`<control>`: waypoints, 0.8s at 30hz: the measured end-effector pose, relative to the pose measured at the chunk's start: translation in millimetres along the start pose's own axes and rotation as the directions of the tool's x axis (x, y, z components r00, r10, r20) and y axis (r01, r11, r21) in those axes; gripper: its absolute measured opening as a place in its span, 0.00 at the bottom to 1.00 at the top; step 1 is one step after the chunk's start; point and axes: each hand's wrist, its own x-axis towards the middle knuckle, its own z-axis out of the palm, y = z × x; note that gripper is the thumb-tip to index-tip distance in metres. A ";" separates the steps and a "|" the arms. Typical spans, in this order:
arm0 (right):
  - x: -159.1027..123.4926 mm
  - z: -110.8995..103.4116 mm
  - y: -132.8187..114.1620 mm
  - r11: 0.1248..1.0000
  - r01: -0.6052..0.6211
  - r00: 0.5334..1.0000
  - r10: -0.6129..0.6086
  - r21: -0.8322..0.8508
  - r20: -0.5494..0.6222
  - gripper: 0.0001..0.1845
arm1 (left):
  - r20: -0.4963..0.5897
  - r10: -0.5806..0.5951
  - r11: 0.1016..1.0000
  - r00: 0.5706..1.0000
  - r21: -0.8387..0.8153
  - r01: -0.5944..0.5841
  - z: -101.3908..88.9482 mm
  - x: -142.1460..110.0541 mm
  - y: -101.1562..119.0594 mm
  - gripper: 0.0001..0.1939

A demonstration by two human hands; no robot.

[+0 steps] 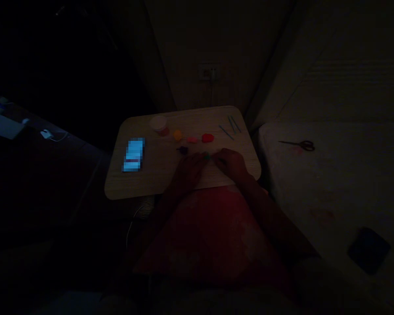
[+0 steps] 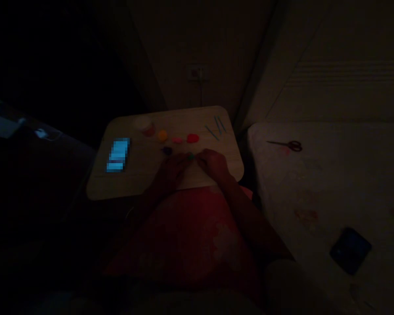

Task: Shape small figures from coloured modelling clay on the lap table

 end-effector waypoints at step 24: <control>0.6 2.7 2.4 0.999 0.044 0.998 -0.043 0.032 -0.046 0.13 | 0.016 -0.003 1.000 1.000 0.011 0.003 -1.7 1.0 2.1 0.30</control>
